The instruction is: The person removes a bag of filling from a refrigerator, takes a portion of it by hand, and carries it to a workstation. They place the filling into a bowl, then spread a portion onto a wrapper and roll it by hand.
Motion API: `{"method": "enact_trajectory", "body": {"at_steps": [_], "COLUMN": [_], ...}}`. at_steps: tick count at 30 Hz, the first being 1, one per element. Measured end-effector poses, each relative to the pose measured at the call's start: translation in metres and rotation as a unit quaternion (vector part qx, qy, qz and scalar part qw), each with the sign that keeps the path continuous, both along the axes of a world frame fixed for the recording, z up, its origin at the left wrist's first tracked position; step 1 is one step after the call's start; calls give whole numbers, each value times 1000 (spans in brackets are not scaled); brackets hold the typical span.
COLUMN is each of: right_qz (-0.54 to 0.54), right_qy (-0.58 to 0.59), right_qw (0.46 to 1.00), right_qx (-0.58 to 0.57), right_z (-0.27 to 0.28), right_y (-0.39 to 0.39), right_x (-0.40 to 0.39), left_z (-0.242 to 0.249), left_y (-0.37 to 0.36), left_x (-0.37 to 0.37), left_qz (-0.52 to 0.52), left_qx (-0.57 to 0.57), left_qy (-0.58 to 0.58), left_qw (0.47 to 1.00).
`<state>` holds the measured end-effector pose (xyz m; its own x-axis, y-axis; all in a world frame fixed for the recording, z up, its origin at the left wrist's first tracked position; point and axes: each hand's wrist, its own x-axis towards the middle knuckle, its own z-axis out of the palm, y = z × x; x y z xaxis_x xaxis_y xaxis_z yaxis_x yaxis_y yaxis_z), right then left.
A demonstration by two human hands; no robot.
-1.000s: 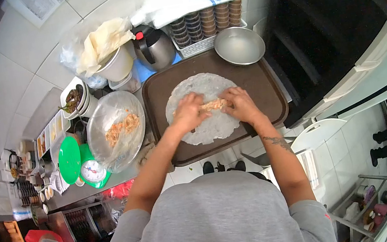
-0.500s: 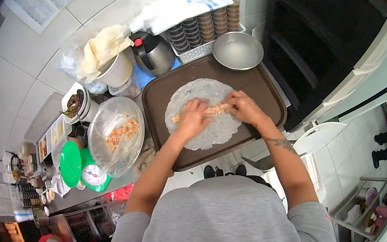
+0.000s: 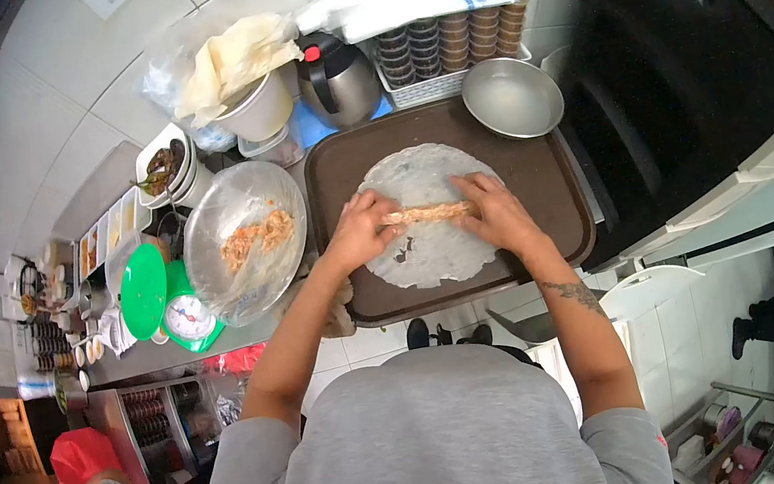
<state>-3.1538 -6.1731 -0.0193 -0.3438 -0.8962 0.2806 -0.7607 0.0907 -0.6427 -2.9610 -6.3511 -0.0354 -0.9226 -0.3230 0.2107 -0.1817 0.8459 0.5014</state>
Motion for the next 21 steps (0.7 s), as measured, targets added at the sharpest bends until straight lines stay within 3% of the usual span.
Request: {"method": "enact_trajectory", "body": {"at_steps": [3,5,8,10,12,14,17,21], "right_qz": [77,96,94,64,48,35,21,35], "right_qy": [88,88,80,30,12,11,16,23], "right_qw": [993,991,990,993,997,999,999,998], "right_qx": [-22,38,71,91,57,38,38,48], "right_z": [-30,-43,-21,-5,-8,-10,-14,-23], "right_y": [-18,-19,-21,-18,-17,-15,-13,-11], "right_x": [-4,-9,0,7,8,7,7,5], "left_z": [3,-2,33,57,64,58,46,27], "left_y": [2,1,3,-15,-58,-107,-125,-124], "left_x": [2,4,20,40,75,116,140,136], "left_qz": [13,-14,41,109,223,256,260,221], "left_qx": [3,-7,-40,-87,-126,-152,-161,-195], "left_qy": [11,19,36,131,70,-21,-175,-201], "left_qw": [1000,1000,998,982,964,954,936,934]}}
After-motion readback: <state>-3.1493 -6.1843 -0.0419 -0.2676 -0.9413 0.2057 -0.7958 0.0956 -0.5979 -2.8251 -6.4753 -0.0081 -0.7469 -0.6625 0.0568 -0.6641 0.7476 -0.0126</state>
